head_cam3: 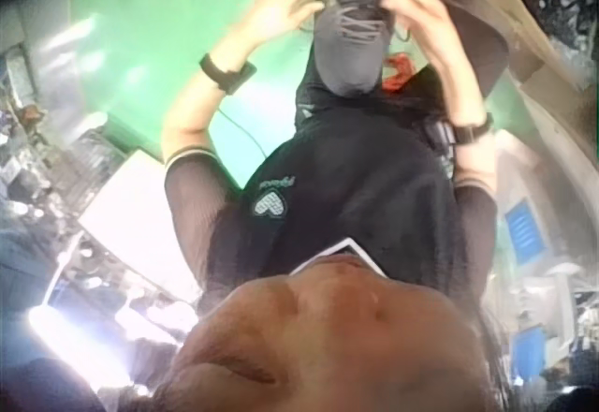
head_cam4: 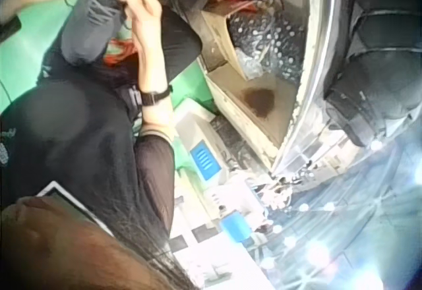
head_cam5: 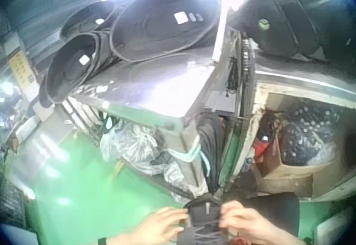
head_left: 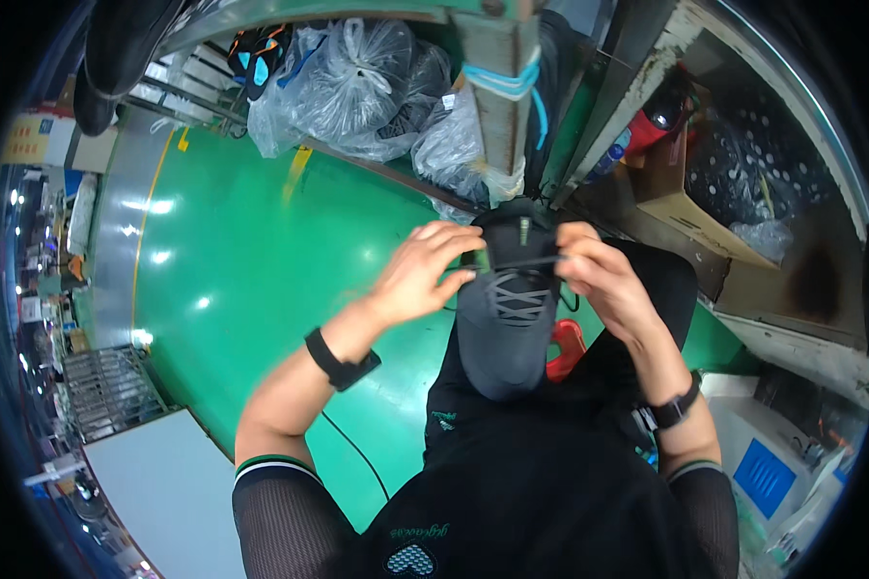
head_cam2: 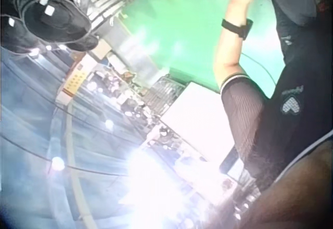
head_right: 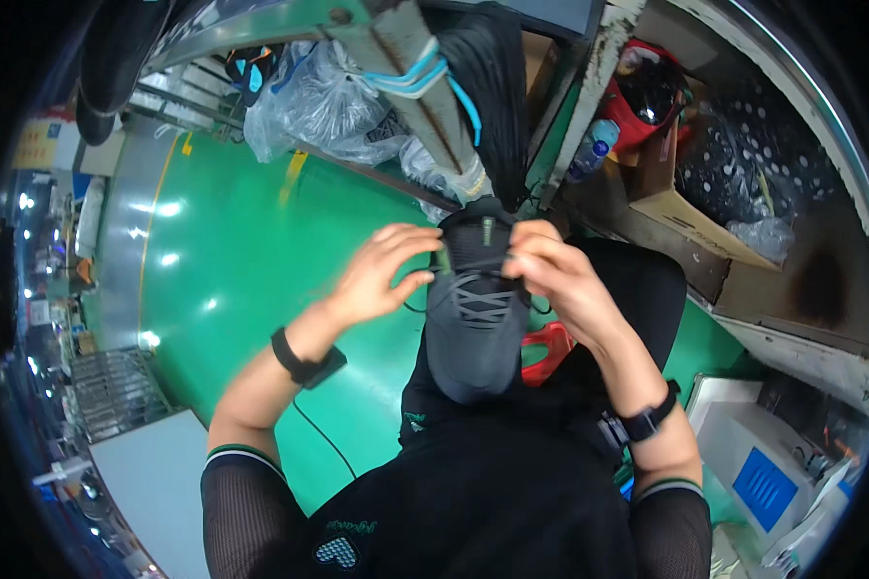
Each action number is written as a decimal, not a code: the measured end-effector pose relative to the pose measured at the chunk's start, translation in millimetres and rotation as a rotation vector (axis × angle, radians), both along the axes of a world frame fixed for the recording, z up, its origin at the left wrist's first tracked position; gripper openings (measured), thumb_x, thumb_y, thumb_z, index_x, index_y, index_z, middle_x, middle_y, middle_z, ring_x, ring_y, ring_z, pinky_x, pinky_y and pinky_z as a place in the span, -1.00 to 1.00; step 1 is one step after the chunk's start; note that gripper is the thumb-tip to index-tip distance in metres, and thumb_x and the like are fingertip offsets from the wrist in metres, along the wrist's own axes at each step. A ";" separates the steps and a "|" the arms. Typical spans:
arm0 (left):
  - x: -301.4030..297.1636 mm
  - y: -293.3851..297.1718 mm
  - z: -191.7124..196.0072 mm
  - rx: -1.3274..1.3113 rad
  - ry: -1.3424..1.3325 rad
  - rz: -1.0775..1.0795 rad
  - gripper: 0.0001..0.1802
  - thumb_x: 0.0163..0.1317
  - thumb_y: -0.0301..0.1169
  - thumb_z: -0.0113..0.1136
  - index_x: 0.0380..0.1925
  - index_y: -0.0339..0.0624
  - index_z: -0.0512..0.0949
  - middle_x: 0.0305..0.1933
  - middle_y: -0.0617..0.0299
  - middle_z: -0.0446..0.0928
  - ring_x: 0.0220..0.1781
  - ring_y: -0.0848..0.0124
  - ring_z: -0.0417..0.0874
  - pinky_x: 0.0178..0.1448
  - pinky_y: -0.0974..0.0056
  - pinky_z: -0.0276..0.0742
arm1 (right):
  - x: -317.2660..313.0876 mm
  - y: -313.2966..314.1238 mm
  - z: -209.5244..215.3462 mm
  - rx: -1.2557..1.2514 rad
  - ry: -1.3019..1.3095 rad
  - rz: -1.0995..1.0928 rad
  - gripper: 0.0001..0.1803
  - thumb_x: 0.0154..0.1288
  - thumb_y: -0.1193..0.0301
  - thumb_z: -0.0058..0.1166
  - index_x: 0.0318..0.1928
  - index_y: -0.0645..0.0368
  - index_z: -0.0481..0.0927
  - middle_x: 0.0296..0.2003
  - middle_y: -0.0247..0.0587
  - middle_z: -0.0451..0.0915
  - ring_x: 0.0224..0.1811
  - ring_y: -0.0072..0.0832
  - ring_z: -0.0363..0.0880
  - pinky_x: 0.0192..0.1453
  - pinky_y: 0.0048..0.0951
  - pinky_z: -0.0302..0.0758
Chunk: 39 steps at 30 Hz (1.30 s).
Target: Lacing and tightening the laces on several athletic shoes.
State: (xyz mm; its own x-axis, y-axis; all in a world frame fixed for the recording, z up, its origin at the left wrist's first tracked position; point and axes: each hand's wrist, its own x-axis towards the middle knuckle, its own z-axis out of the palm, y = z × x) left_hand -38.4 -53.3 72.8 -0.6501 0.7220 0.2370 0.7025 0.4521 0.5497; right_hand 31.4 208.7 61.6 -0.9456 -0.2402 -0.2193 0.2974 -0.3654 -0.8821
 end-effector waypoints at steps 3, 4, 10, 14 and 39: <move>52.0 21.7 6.2 0.208 0.002 0.275 -0.85 0.15 -0.52 0.17 -0.25 -0.19 0.56 -0.24 0.08 0.57 -0.13 0.15 0.59 -0.09 0.15 0.50 | 38.4 -7.7 -1.7 -0.373 -0.045 -0.078 -0.74 0.38 0.28 -0.03 -0.38 0.20 0.45 0.13 -0.18 0.29 -0.31 -0.59 0.27 -0.27 -0.61 0.21; 69.0 38.0 8.4 0.172 -0.173 0.203 -0.83 0.17 -0.53 0.16 -0.21 -0.22 0.55 -0.19 0.05 0.56 -0.12 0.16 0.59 -0.13 0.17 0.52 | 44.1 -16.9 5.8 -0.446 -0.025 -0.010 -0.75 0.40 0.28 -0.04 -0.37 0.19 0.44 0.12 -0.13 0.33 -0.32 -0.57 0.28 -0.26 -0.59 0.23; 91.1 69.4 -35.0 0.574 -0.609 0.151 -0.82 0.26 -0.52 0.05 -0.16 -0.33 0.51 -0.29 0.13 0.55 -0.28 0.37 0.61 -0.22 0.32 0.52 | 39.5 -1.4 10.8 -0.137 -0.085 -0.297 -0.73 0.45 0.29 -0.11 -0.33 0.23 0.45 -0.34 -0.25 0.50 -0.54 -0.65 0.27 -0.46 -0.63 0.26; 39.2 -17.0 -13.1 0.799 -0.752 0.829 -0.75 0.41 -0.22 -0.02 -0.28 -0.19 0.42 -0.66 0.44 0.23 -0.64 0.66 0.16 -0.54 0.47 0.11 | 63.5 111.8 -15.9 -0.334 -0.172 -0.821 -0.81 0.44 0.38 -0.10 -0.25 0.22 0.50 -0.38 -0.27 0.54 -0.45 -0.64 0.43 -0.35 -0.62 0.44; 32.6 33.7 -37.5 0.279 -0.552 0.725 -0.86 0.23 -0.34 0.24 -0.37 -0.17 0.63 -0.74 0.45 0.34 -0.65 0.68 0.23 -0.55 0.43 0.15 | -11.6 15.6 -56.4 0.887 -0.039 0.158 -0.83 0.16 0.31 0.11 -0.31 0.10 0.64 -0.50 -0.18 0.61 -0.44 -0.27 0.60 -0.29 -0.30 0.45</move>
State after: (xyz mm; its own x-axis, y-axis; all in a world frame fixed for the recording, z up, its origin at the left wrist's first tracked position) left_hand -5.8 -19.6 35.3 -0.9889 0.0630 -0.1345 -0.0884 0.4783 0.8737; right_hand 19.7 224.3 5.2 -0.9040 -0.0938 -0.4171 0.3222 0.4918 -0.8089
